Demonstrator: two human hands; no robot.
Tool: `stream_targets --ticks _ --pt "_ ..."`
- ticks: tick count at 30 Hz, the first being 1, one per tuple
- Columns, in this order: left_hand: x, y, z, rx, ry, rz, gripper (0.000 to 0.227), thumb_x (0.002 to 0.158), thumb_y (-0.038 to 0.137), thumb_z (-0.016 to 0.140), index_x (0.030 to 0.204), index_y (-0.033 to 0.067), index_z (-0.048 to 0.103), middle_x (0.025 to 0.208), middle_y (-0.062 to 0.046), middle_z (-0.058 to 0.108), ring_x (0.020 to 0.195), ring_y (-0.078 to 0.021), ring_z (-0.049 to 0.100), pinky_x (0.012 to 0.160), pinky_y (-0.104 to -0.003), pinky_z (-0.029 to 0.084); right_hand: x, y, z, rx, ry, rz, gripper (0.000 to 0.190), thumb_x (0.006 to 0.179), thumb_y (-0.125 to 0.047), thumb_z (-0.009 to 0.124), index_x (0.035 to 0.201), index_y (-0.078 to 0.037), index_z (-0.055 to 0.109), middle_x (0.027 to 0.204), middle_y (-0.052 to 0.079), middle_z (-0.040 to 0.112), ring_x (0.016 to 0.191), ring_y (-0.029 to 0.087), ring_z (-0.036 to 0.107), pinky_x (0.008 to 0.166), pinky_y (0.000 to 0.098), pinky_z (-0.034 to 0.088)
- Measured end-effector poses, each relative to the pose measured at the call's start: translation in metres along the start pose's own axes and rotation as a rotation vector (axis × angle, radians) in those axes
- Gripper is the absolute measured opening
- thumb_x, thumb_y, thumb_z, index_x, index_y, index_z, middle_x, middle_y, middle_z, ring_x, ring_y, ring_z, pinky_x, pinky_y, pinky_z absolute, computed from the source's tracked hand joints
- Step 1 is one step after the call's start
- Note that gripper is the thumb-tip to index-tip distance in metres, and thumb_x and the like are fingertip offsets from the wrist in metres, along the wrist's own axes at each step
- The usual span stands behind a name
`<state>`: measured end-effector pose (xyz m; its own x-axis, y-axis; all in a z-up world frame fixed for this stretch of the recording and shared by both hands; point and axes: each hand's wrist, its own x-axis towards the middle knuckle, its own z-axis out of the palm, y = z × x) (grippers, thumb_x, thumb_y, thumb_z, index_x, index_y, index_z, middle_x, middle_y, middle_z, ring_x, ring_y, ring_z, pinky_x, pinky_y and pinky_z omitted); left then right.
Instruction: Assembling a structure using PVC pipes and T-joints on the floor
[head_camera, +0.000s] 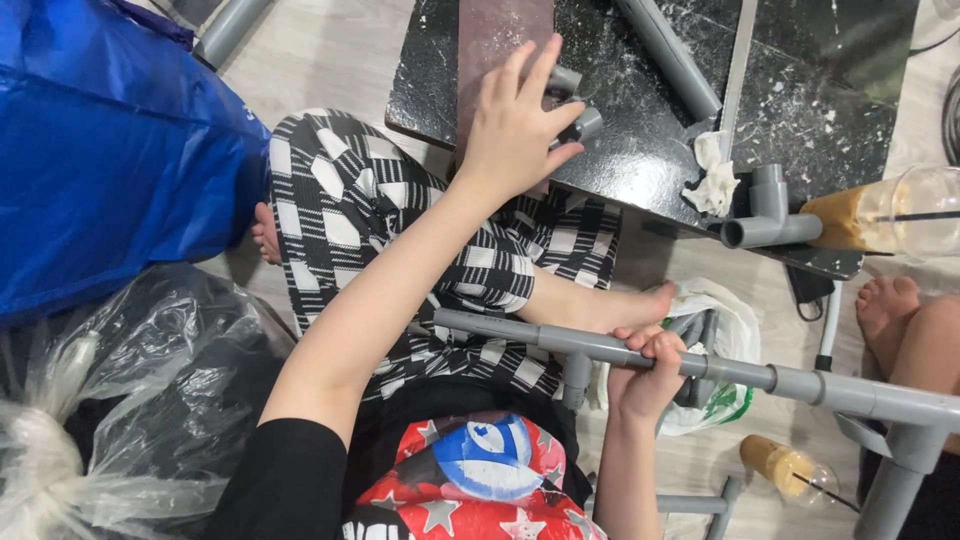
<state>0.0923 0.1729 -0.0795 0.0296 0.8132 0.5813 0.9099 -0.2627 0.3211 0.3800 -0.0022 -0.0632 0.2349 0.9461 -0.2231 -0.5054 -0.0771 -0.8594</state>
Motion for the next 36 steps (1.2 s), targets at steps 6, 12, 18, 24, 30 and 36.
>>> stream_targets --ticks 6,12,18,24,30,36 --pt "-0.031 0.018 -0.097 -0.372 0.011 0.032 0.04 0.084 0.016 0.077 0.123 0.0104 0.067 0.114 -0.003 0.069 0.102 -0.02 0.064 0.089 -0.031 0.051 0.006 -0.006 -0.007 0.04 -0.002 -0.001 0.021 0.089 -0.014 0.057 0.07 -0.014 0.048 0.07 0.003 0.056 0.07 0.018 0.056 0.081 0.0308 0.052" --pt "-0.172 0.001 -0.143 -1.071 -0.175 -0.544 0.046 0.075 -0.003 0.054 0.118 0.0072 0.065 0.12 -0.007 0.058 0.102 -0.0196 0.056 0.084 -0.026 0.047 0.009 -0.018 -0.005 0.041 0.004 0.03 0.025 0.091 -0.021 0.061 0.069 -0.019 0.05 0.072 -0.002 0.061 0.076 0.016 0.064 0.082 0.0256 0.053" --pt "-0.238 0.016 -0.138 -1.345 -0.261 -0.833 0.052 0.082 -0.012 0.065 0.131 0.0035 0.056 0.119 -0.013 0.066 0.103 -0.0183 0.067 0.081 -0.024 0.058 0.012 -0.02 -0.006 -0.031 0.041 0.02 0.027 0.096 -0.029 0.059 0.072 -0.022 0.049 0.068 -0.008 0.061 0.074 0.011 0.067 0.069 0.0232 0.05" --pt "-0.239 0.016 -0.133 -1.469 -0.242 -0.845 0.047 0.08 -0.014 0.063 0.123 0.0027 0.056 0.124 -0.014 0.063 0.107 -0.0202 0.065 0.083 -0.025 0.057 0.015 -0.023 -0.002 -0.025 0.048 0.012 0.025 0.096 -0.031 0.061 0.074 -0.023 0.051 0.07 -0.007 0.059 0.073 0.01 0.062 0.073 0.0224 0.049" --pt "-0.233 0.03 -0.135 -1.501 -0.288 -0.797 0.047 0.078 -0.012 0.074 0.119 0.0027 0.056 0.119 -0.014 0.068 0.106 -0.0211 0.068 0.09 -0.03 0.06 0.009 -0.018 0.001 -0.046 0.003 -0.025 0.024 0.094 -0.025 0.059 0.072 -0.02 0.05 0.068 -0.006 0.059 0.072 0.011 0.063 0.076 0.0203 0.051" --pt "-0.224 0.045 -0.125 -1.28 -0.314 -0.695 0.045 0.076 0.006 0.088 0.117 0.0086 0.069 0.114 -0.005 0.076 0.111 -0.0163 0.07 0.098 -0.031 0.056 0.018 0.007 -0.034 -0.17 -0.026 0.037 0.037 0.095 -0.043 0.056 0.069 -0.026 0.034 0.072 -0.01 0.05 0.078 0.011 0.069 0.07 0.0238 0.055"
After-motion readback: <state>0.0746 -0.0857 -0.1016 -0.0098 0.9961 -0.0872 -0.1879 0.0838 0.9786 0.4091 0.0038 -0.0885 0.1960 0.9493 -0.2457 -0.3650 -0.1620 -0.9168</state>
